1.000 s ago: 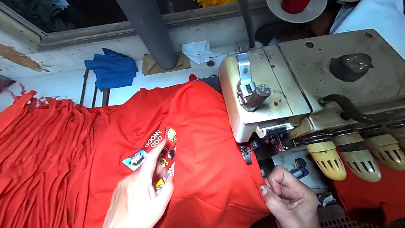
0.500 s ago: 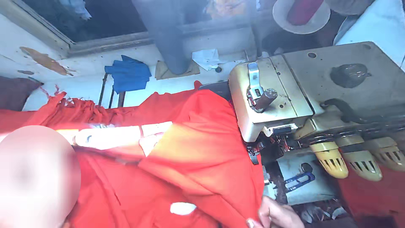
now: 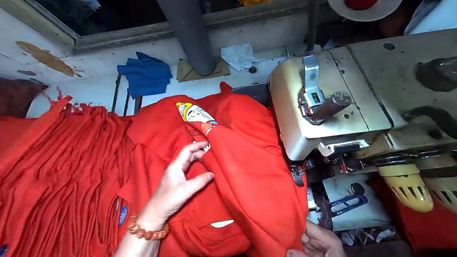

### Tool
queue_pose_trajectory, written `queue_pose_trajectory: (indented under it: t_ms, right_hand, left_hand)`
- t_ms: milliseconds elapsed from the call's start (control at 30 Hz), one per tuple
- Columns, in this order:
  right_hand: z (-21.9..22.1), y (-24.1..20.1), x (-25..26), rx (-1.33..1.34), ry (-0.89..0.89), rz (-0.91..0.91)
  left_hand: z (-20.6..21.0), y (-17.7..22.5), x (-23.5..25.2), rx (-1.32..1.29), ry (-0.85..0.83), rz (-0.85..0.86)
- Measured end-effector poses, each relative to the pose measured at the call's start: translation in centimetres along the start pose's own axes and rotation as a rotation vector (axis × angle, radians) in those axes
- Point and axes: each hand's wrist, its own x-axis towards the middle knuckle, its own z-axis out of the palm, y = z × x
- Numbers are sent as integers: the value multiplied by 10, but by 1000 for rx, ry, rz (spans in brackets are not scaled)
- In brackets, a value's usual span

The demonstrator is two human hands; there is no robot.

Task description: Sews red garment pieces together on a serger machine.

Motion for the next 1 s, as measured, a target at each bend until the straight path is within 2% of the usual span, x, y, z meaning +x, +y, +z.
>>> queue_pose_trajectory:
  t_ms: [33,100,133,167,267,300,333,367,433,467,500,567,633,700,767,833,933,1000]
  right_hand:
    - [0,-1,0,-12,2,2]
    - [-6,3,-2,-53,-29,-3]
    - [-9,6,-3,-67,-40,-6]
    - [-10,8,-5,-75,-40,-4]
    - [-11,12,-7,-77,-72,10]
    - [-10,12,-7,-78,-79,8]
    - [-10,12,-7,-80,-84,-5]
    - [-9,12,-7,-87,-88,-25]
    - [-8,8,-7,-107,-103,-74]
    - [-8,8,-7,-99,-101,-87]
    - [-8,10,-8,-96,-90,-91]
    - [-6,9,-11,-148,-38,-83]
    - [-7,11,-12,-171,-45,-109]
    - [-12,20,-14,-161,-112,-180]
    - [-15,20,-16,-148,-171,-227]
    - [-16,16,-17,-145,-213,-250]
    - [-16,11,-17,-170,-265,-306]
    - [-15,10,-15,-189,-299,-342]
  left_hand:
    - [4,2,-4,62,-40,29]
    - [2,-25,-8,231,-51,307]
    - [-2,-30,-14,181,-60,385]
    - [-8,-26,-24,17,-104,374]
    - [-23,-9,-74,-881,-283,58]
    - [-27,-16,-89,-1026,-269,-2]
    - [-31,-24,-99,-1036,-218,-56]
    - [-36,-28,-101,-928,-159,-110]
    - [-34,-6,-92,-455,21,-290]
    - [-32,7,-86,-253,37,-401]
    - [-30,10,-82,-124,31,-438]
    - [-30,-10,-83,36,21,-327]
    - [-33,-29,-83,232,61,-124]
    - [-23,-29,-89,534,227,110]
    - [-10,-11,-104,623,313,334]
    - [7,16,-121,518,201,507]
    - [44,33,-140,359,-70,578]
    - [66,25,-142,391,-55,609]
